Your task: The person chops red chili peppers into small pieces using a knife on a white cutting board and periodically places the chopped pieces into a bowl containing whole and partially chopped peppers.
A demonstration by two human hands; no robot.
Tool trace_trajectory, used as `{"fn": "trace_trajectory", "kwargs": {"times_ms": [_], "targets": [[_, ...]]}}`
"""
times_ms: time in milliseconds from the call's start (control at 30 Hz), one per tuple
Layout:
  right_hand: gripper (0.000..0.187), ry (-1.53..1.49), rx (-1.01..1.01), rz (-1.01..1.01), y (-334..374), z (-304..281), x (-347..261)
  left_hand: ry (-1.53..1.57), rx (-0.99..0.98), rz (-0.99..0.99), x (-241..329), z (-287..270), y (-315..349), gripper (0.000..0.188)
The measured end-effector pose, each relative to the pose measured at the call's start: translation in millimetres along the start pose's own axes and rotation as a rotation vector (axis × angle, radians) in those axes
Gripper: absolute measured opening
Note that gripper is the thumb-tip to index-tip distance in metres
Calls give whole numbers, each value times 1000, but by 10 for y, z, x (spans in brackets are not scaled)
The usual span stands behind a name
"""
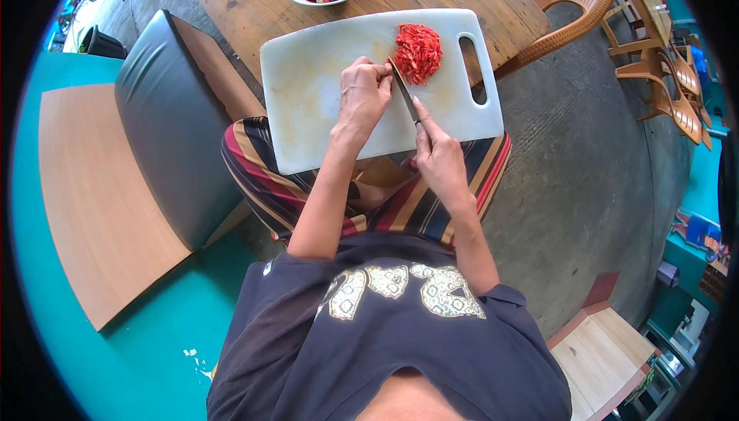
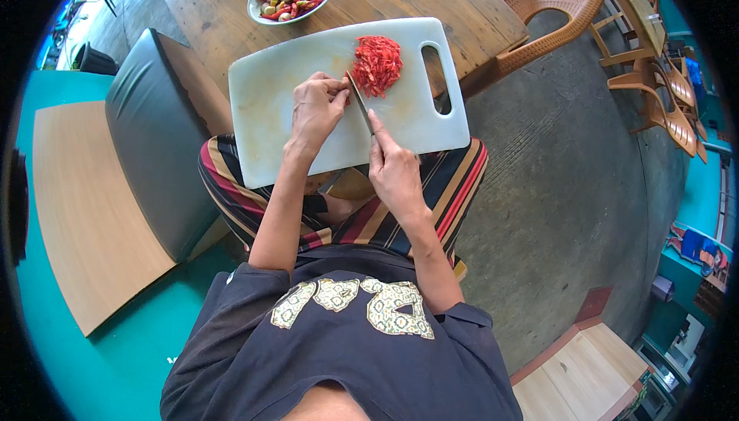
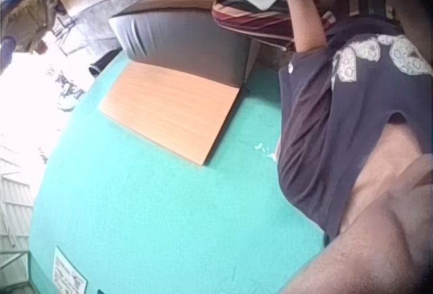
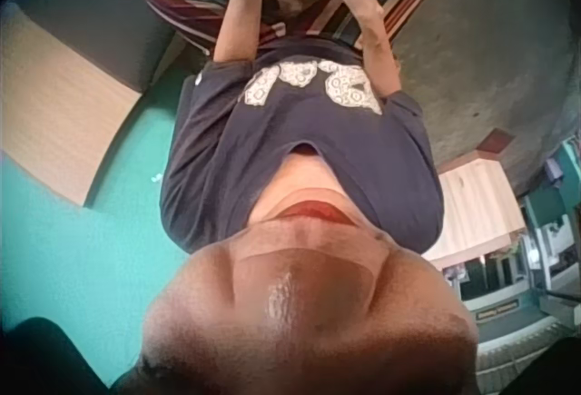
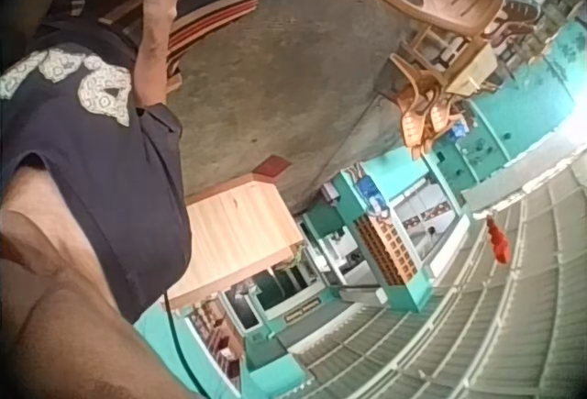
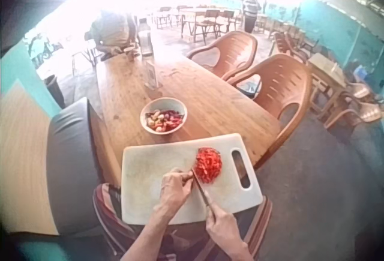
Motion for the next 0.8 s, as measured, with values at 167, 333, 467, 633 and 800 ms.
{"fn": "trace_trajectory", "kwargs": {"times_ms": [167,333,467,633,800], "targets": [[48,-27,14,-12,-92,-10,-35,14,-26,-33,-37,33,9,17],[46,16,14,-33,-64,57,-43,24,-43,-61,-45,51,-14,18],[47,95,-15,11,-43,82,-72,31,-51,-57,-47,21,-25,18],[47,109,16,-76,-141,80,-151,33,-72,-68,-17,22,-29,18],[49,108,45,-138,-367,219,-191,49,-53,-54,-19,29,-43,19]]}}
Point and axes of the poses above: each hand's wrist, its own y-axis away from the middle knuckle, its own z-axis out of the palm, x = y × z, the point moved 8 cm from there along -y, towards the middle knuckle, and after that the axes turned 14 degrees about x, right-handed, at the moved point
